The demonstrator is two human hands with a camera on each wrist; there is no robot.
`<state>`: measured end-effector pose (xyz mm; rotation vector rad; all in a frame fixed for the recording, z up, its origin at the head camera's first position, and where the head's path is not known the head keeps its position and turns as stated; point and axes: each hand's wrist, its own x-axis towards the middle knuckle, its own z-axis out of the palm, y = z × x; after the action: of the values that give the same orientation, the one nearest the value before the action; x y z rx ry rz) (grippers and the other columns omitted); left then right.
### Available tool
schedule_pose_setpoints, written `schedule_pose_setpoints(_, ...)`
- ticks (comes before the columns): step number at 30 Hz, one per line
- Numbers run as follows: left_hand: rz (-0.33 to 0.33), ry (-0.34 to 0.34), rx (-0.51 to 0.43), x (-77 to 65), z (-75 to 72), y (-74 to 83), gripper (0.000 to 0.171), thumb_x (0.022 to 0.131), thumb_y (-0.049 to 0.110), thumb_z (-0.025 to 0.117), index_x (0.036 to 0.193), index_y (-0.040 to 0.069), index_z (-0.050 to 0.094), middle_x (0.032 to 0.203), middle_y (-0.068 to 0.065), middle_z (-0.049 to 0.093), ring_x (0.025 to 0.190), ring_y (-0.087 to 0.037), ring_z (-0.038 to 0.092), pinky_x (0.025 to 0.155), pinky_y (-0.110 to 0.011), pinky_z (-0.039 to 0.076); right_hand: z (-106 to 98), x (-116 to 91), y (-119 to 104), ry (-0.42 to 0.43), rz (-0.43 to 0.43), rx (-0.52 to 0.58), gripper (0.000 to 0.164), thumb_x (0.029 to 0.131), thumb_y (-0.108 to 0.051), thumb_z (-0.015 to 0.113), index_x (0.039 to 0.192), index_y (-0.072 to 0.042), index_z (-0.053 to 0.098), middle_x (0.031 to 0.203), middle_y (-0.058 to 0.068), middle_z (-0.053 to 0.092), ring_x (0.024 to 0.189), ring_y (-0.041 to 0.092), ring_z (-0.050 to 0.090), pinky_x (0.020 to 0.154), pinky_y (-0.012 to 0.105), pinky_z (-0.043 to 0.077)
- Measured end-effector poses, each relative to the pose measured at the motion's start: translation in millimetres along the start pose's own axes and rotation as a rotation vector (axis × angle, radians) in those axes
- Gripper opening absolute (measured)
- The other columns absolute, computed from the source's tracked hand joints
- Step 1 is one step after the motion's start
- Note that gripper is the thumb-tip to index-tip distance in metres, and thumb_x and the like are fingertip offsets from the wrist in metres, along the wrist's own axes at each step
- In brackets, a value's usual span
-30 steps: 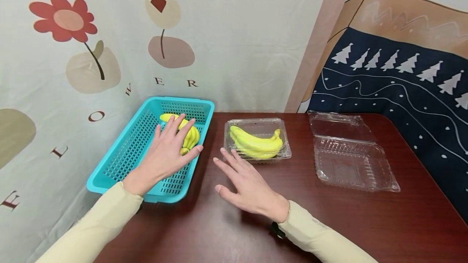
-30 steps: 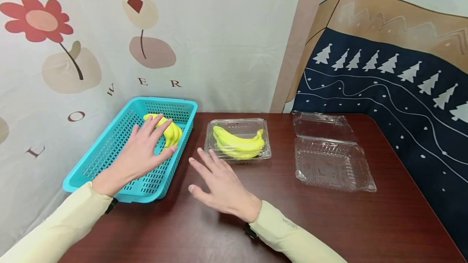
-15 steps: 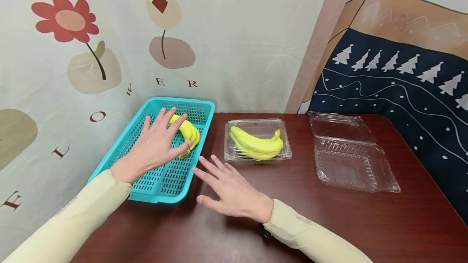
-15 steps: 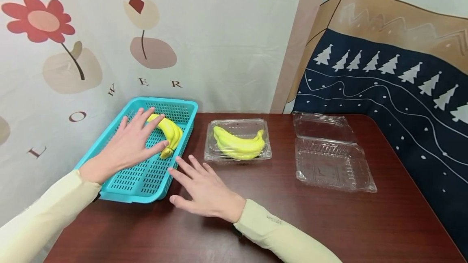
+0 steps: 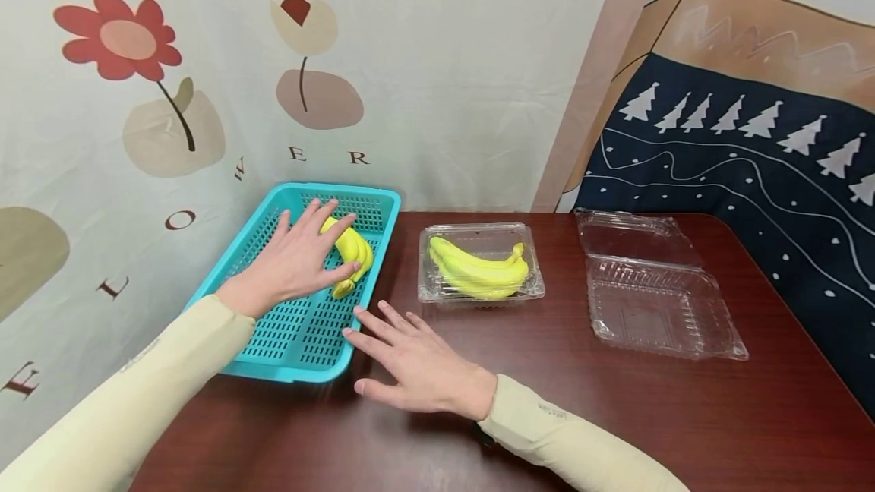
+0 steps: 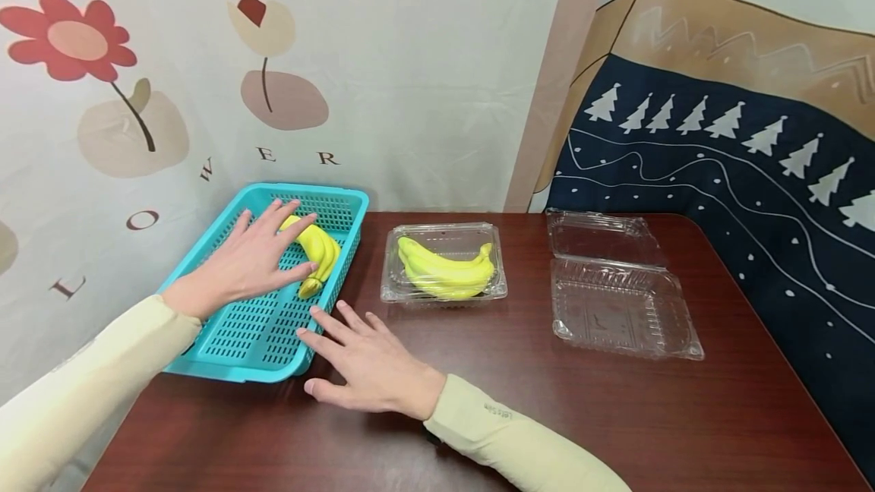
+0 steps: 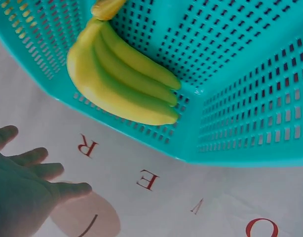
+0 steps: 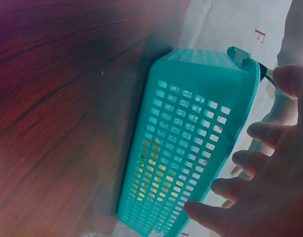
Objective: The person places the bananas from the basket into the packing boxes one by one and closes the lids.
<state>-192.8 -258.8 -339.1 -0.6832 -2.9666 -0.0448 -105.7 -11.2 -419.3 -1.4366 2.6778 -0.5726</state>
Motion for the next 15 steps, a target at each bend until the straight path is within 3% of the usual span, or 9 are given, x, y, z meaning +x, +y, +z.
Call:
schedule_pose_setpoints(8,0.041,-0.053,0.017,10.5,6.6,-11.3,0.078,0.099,0.056,0.059,0.160,0.010,0.040,0.166,-0.025,0.027,0.152,-0.051,0.020,0.115,-0.077,0.014,3.6,1.1,-0.1,-0.004,-0.012,-0.022,0.066,0.106,-0.060,0.041,0.165,-0.031,0.030,0.173,-0.003,0.011,0.158,0.029,0.013,0.118,0.061,0.031)
schedule_pose_setpoints(15,0.060,-0.092,0.061,18.4,12.8,-21.3,0.081,0.096,0.051,0.067,0.160,0.010,0.040,0.165,-0.026,0.028,0.152,-0.051,0.021,0.114,-0.077,0.015,4.5,0.6,0.2,-0.009,-0.013,-0.023,0.066,0.106,-0.060,0.040,0.164,-0.030,0.031,0.173,-0.004,0.010,0.158,0.030,0.016,0.117,0.062,0.032)
